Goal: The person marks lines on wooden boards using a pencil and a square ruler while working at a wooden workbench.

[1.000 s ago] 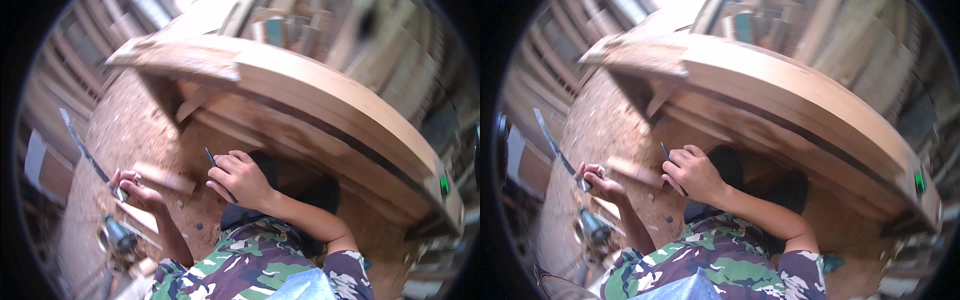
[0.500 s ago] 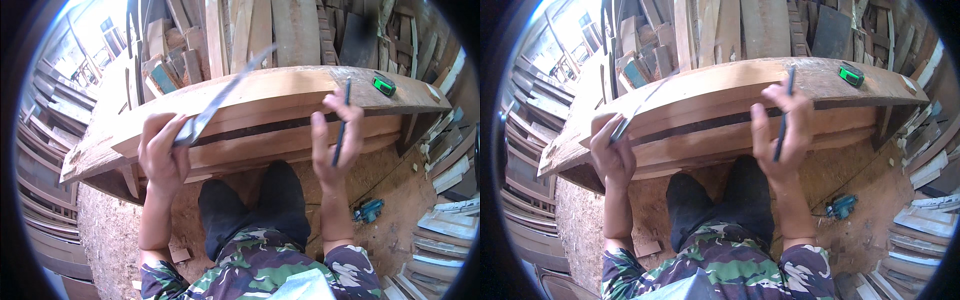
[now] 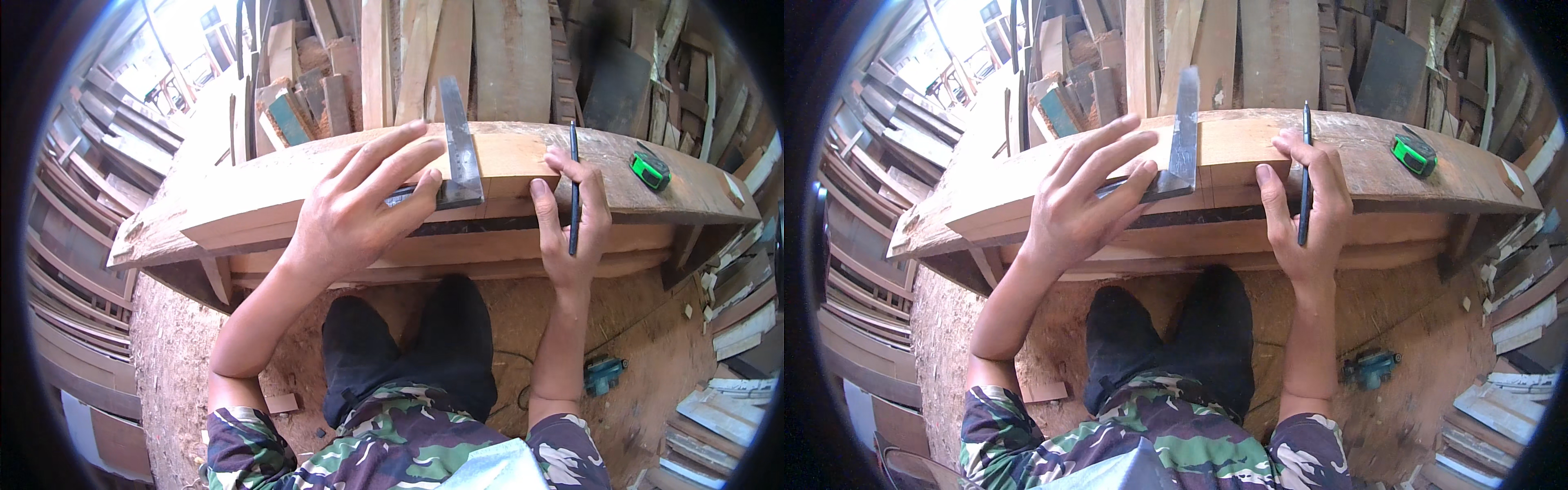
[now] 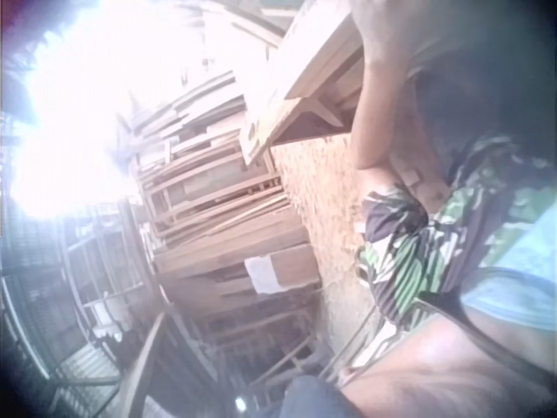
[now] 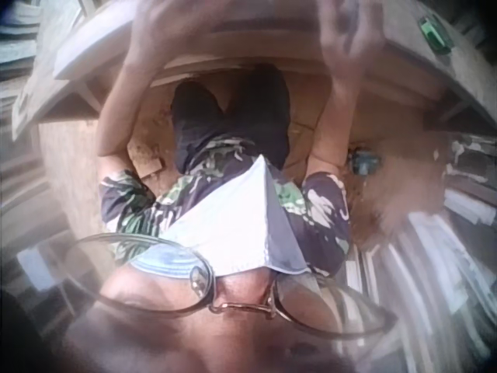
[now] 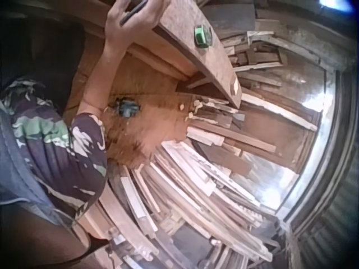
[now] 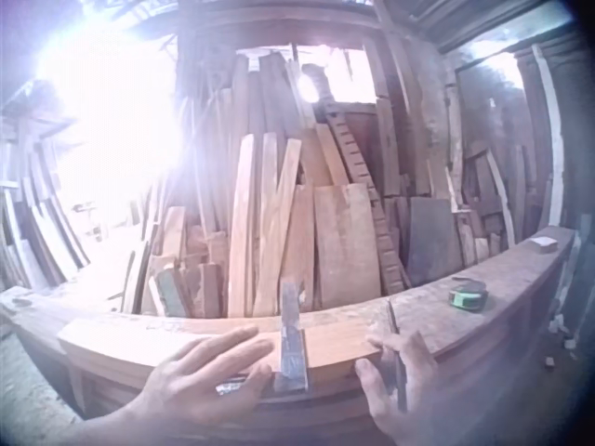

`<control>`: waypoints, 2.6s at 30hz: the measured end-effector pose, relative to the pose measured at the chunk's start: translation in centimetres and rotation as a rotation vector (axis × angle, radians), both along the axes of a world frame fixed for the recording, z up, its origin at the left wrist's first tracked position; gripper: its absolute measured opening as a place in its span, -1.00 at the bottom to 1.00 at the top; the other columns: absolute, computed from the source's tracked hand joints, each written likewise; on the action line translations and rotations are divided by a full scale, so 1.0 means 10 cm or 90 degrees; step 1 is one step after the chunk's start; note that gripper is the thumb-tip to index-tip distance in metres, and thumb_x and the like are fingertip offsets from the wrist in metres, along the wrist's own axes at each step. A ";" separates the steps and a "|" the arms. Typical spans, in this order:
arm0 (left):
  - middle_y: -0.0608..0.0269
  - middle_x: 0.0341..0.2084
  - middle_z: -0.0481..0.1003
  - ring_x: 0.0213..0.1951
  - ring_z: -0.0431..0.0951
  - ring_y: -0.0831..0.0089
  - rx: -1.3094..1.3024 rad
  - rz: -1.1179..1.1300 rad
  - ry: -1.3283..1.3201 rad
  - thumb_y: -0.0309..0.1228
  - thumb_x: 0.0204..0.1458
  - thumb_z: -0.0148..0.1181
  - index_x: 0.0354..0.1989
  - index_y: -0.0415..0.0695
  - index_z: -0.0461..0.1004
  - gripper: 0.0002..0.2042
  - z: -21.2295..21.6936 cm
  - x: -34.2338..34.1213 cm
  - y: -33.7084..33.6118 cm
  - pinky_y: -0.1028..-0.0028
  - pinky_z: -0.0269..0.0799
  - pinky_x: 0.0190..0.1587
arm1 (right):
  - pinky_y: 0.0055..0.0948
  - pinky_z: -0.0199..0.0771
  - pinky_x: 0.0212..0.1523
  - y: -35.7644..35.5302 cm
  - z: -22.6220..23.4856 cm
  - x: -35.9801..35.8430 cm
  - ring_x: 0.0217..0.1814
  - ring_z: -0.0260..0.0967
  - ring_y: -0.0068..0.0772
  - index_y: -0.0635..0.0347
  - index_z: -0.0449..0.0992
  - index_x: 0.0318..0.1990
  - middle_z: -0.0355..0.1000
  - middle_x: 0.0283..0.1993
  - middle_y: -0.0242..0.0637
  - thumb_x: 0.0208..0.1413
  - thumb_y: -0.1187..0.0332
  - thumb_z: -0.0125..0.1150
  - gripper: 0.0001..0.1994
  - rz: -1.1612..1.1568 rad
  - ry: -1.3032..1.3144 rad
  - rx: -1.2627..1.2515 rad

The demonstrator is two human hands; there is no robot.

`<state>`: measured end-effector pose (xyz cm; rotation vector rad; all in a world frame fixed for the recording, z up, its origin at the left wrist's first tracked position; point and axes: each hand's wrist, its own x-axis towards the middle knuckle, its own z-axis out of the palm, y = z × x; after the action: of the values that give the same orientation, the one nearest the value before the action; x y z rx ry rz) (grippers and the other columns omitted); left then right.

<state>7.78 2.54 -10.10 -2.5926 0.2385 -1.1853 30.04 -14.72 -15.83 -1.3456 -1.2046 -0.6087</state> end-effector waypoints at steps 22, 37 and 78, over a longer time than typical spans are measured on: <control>0.11 0.31 0.60 0.34 0.59 0.02 -0.279 -0.041 0.236 -0.31 0.16 0.42 0.32 0.00 0.64 -0.50 0.17 0.03 0.04 0.08 0.54 0.38 | -0.32 0.54 0.28 -0.11 0.54 0.23 0.05 0.66 -0.37 0.39 0.53 0.32 0.67 0.09 -0.10 0.63 0.22 0.00 -0.59 0.150 0.071 -0.038; 0.11 0.30 0.61 0.34 0.59 0.02 -0.312 -0.046 0.233 -0.35 0.14 0.43 0.30 -0.03 0.66 -0.51 0.21 0.05 -0.01 0.08 0.53 0.38 | -0.63 0.50 -0.14 0.16 0.77 -0.16 -0.23 0.46 -0.70 0.30 0.65 -0.05 0.57 -0.22 -0.42 0.48 0.34 0.31 -0.82 0.211 0.159 -0.222; 0.11 0.25 0.65 0.30 0.62 0.00 -0.274 -0.036 0.206 -0.29 0.16 0.39 0.27 -0.04 0.68 -0.53 0.15 0.11 -0.03 0.08 0.55 0.35 | -0.51 0.74 0.00 0.00 0.70 -0.03 -0.13 0.67 -0.54 0.29 0.60 -0.01 0.60 -0.12 -0.34 0.53 0.26 0.21 -0.76 0.276 0.180 -0.174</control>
<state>8.89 2.24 -8.65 -3.1738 0.1320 -0.9066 29.71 -14.77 -8.82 -1.2853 -1.3197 0.0560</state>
